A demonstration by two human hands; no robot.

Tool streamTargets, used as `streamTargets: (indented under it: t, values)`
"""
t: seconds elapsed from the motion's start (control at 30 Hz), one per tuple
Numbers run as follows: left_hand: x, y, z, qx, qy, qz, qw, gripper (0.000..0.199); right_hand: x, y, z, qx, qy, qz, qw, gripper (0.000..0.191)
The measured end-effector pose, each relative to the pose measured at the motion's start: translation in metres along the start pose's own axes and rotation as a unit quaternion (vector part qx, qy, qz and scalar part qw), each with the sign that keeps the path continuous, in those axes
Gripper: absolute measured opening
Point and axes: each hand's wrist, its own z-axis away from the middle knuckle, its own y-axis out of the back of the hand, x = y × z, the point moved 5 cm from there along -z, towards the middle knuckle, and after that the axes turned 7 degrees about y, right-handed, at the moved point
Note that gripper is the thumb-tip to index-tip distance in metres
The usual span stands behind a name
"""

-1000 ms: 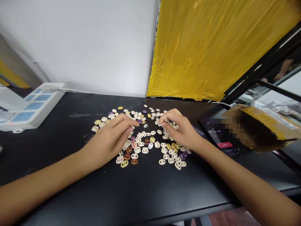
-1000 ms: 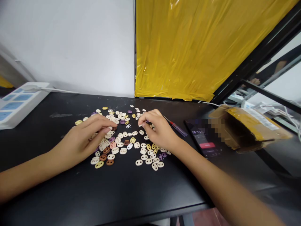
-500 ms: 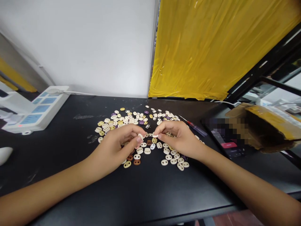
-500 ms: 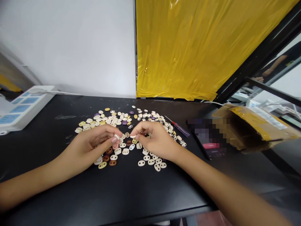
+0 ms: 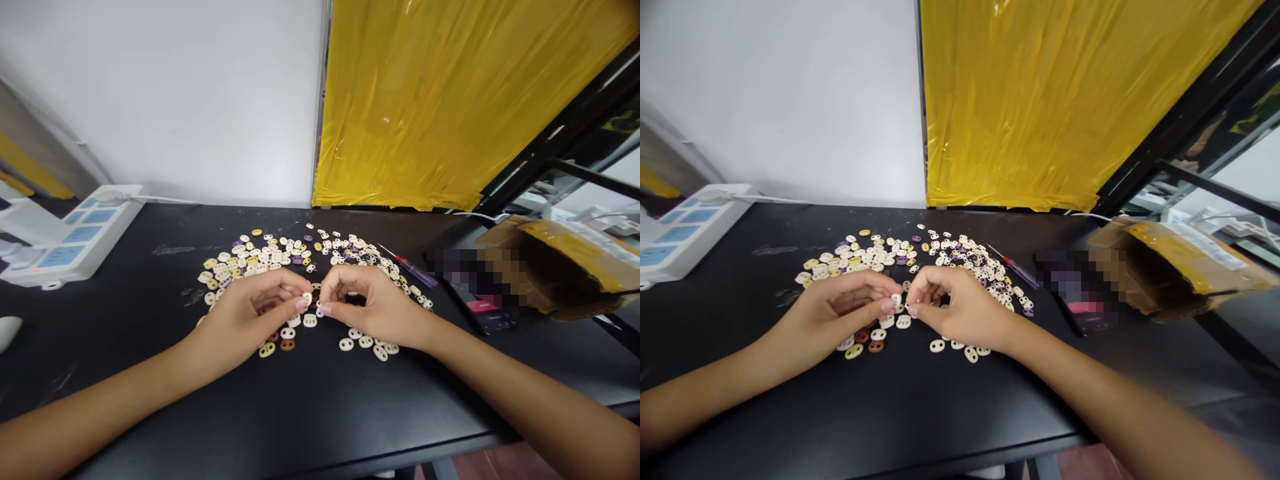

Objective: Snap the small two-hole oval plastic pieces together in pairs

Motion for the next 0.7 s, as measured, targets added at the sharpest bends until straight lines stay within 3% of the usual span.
streamTargets:
  t: [0.3, 0.5, 0.7]
  values:
    - [-0.0006, -0.0032, 0.0044, -0.023, -0.006, -0.056, 0.998, 0.017, 0.002, -0.0102, 0.0034, -0.019, -0.043, -0.066, 0.997, 0.026]
    - [-0.0018, -0.0026, 0.0045, -0.015, -0.013, -0.047, 0.999, 0.018, 0.002, -0.0095, 0.0039, -0.027, -0.059, -0.064, 0.996, 0.028]
    - [0.005, -0.005, 0.0042, -0.025, -0.056, -0.107, 0.992, 0.02, 0.0023, -0.0091, 0.0043, -0.019, -0.057, -0.07, 0.996, 0.031]
